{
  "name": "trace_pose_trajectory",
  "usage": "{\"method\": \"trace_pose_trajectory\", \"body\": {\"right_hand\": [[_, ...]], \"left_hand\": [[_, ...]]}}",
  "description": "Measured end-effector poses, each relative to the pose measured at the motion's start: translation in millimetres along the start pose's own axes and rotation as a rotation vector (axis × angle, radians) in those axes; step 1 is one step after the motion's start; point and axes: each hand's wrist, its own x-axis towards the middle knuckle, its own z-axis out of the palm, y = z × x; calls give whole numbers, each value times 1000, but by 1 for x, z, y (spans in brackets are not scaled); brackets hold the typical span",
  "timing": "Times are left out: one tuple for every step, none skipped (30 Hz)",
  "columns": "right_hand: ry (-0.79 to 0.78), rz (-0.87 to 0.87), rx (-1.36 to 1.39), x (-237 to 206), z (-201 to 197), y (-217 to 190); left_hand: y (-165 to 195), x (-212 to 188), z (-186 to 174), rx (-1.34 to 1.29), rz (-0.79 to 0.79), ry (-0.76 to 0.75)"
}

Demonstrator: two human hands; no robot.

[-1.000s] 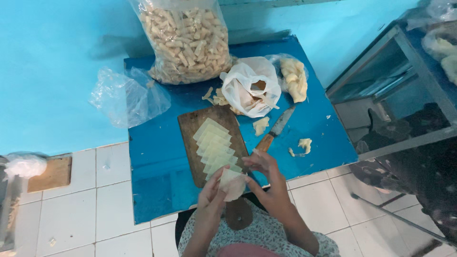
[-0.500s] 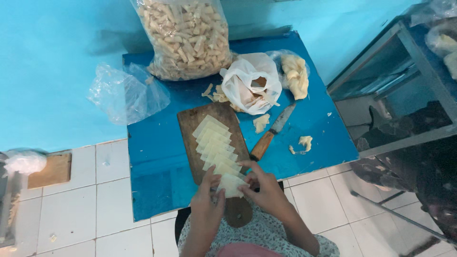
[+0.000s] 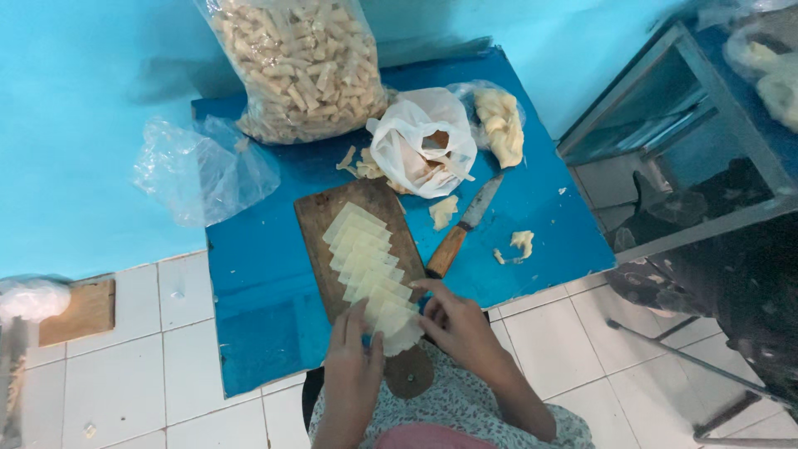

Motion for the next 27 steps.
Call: {"method": "trace_pose_trajectory", "body": {"right_hand": [[90,-62,-59,0,-6,2],[180,-122,-118,-1,-13,6],[304,-144,-235,-2,-23,11],[429,-168,-353,-1,-36,17],[541,-131,-452,-2,-47,23],[655,-93,-550,-1,-57,29],[663,-73,-638,1,-69,36],[667,-47,-726,3,-78,42],[669,-20,-814,5,-81,48],[644,-1,-847,8,-82,52],[617,19,-879,11,-83,56],[589,39,-912,12,-82,59],[585,45,-916,12,-81,61],[581,49,-921,13,-79,62],[577,52,-924,15,-76,63],[574,53,-918,15,-74,64],[572,54,-911,15,-72,64],[568,59,-904,15,-70,65],[567,60,-880,14,-69,66],[567,61,-856,13,-69,67],[565,61,-833,13,-70,68],[581,47,-811,13,-70,69],[597,32,-789,13,-72,69],[613,16,-768,14,-74,69],[609,-16,-704,15,-76,68],[602,-46,-640,15,-78,65],[593,-78,-576,16,-79,62]], "left_hand": [[0,0,0,88,98,39],[0,-1,-1,129,94,51],[0,-2,-1,168,90,62],[-1,-2,-1,207,88,76],[-2,-1,-1,221,98,85],[-4,-1,-3,235,109,96],[-6,1,-4,250,118,107],[-7,1,-6,235,136,134],[-9,1,-7,221,154,161],[-9,1,-8,205,173,190],[-10,2,-9,203,173,207],[-10,3,-10,203,173,224],[-10,3,-10,203,172,244],[-10,3,-11,196,174,256],[-10,4,-12,190,177,269],[-9,5,-13,185,179,283],[-9,5,-15,179,179,287],[-9,6,-16,173,179,288],[-9,6,-17,166,180,288],[-10,7,-19,161,184,290],[-10,8,-20,156,188,292],[-10,9,-20,151,191,294],[-11,9,-21,142,200,305],[-12,9,-21,133,208,317],[-13,10,-21,123,216,331],[-14,11,-20,115,215,326],[-16,13,-20,109,213,323]]}}
